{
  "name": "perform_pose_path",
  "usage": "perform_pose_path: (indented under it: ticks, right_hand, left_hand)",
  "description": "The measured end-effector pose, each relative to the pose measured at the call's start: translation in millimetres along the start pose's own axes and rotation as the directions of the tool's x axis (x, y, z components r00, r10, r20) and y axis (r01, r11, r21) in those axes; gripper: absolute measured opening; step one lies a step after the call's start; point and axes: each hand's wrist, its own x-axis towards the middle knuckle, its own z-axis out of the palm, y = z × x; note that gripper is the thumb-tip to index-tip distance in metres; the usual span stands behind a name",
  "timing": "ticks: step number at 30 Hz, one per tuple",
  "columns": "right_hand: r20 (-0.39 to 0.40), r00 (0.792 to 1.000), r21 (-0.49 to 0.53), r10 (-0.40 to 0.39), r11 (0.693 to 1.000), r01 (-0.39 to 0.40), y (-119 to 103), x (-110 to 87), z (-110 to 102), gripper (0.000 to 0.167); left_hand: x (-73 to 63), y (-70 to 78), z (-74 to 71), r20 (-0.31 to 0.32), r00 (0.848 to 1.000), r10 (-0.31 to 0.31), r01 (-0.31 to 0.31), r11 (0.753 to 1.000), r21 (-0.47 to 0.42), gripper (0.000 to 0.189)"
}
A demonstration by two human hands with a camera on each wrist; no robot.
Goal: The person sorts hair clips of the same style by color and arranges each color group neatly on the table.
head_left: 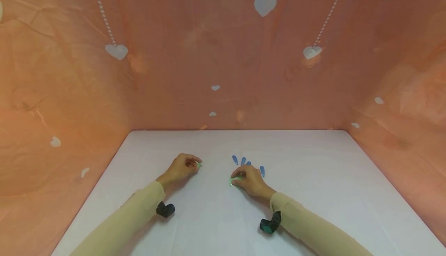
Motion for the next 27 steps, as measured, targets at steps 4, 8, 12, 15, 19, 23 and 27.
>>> perform_pose_path:
  ticks: [4,8,12,15,19,23,27]
  right_hand:
    - [0.004,1.0,0.003,-0.005,1.0,0.005,0,-1.0,1,0.012]
    - [0.001,1.0,0.003,-0.016,1.0,0.016,0,-1.4,1,0.012]
    - [0.005,1.0,0.009,-0.014,1.0,0.014,0,-1.2,1,0.012]
    - [0.009,1.0,0.006,-0.013,1.0,0.013,-1,-1.9,0,0.012]
    - [0.009,1.0,-0.003,-0.017,1.0,0.017,-1,-2.5,-1,0.012]
    - [0.008,1.0,-0.012,-0.017,1.0,0.017,-2,-2.5,-1,0.011]
    - [0.013,1.0,-0.012,-0.025,1.0,0.025,-2,-2.5,-1,0.011]
  left_hand:
    - [0.4,-2.6,-3.8,-0.004,1.0,-0.027,0.027,0.999,0.018,0.026]
    - [1.2,-5.6,-5.8,-0.004,0.999,-0.044,0.044,0.998,0.042,0.025]
    - [1.7,-6.4,-6.8,-0.009,0.998,-0.066,0.066,0.996,0.064,0.025]
    - [1.2,-6.0,-8.4,-0.016,0.997,-0.074,0.075,0.994,0.075,0.024]
    - [1.6,-9.1,-11.0,-0.027,0.997,-0.074,0.076,0.993,0.093,0.025]
    - [2.8,-13.7,-13.3,-0.025,0.997,-0.073,0.076,0.991,0.111,0.027]
    - [4.5,-15.3,-15.2,-0.002,0.998,-0.066,0.065,0.989,0.13,0.029]
